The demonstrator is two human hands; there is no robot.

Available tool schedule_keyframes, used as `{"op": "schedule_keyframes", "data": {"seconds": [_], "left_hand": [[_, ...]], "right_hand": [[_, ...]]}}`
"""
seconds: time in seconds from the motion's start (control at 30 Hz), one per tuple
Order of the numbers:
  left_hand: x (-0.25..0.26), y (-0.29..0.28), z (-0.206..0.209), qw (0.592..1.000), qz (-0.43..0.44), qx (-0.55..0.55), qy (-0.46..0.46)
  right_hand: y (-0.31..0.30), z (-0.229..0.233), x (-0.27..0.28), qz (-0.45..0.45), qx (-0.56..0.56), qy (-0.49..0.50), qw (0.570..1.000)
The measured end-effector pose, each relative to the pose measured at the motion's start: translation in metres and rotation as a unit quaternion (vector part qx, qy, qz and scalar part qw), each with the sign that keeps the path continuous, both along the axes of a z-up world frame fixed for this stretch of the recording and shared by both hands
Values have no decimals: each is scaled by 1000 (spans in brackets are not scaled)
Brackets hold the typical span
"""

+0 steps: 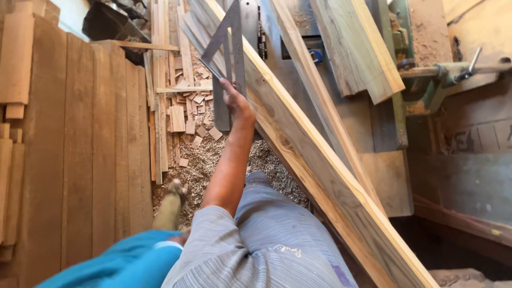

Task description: The person uses a speed square and pencil to mark lines on wooden planks. They position the square on the wood and draw straight lines along its edges, repeating the process on different sections of the planks.

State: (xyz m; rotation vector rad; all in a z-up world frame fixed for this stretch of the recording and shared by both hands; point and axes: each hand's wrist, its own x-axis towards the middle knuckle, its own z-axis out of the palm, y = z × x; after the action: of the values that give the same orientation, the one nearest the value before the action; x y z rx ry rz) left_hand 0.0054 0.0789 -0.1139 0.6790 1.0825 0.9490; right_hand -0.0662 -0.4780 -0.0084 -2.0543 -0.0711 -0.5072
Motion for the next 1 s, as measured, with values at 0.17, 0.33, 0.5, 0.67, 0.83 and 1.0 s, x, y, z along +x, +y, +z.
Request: {"op": "schedule_keyframes", "data": {"seconds": [0.17, 0.33, 0.5, 0.67, 0.83, 1.0], "left_hand": [[-7, -21, -3, 981, -57, -126, -135], [2, -24, 30, 946, -80, -186, -252], [-34, -11, 52, 951, -42, -166, -259], [-111, -6, 41, 950, 44, -146, -274], [-194, -12, -29, 940, 131, -221, -225], [-275, -4, -124, 909, 218, -273, -228]], "right_hand": [[43, 17, 26, 93, -28, -5, 995], [104, 35, 42, 206, -60, -3, 977], [170, 55, 57, 315, -106, 0, 943], [240, 72, 40, 435, -154, 3, 887], [323, 94, 19, 554, -211, -22, 805], [410, 87, -46, 665, -262, -25, 699]]}}
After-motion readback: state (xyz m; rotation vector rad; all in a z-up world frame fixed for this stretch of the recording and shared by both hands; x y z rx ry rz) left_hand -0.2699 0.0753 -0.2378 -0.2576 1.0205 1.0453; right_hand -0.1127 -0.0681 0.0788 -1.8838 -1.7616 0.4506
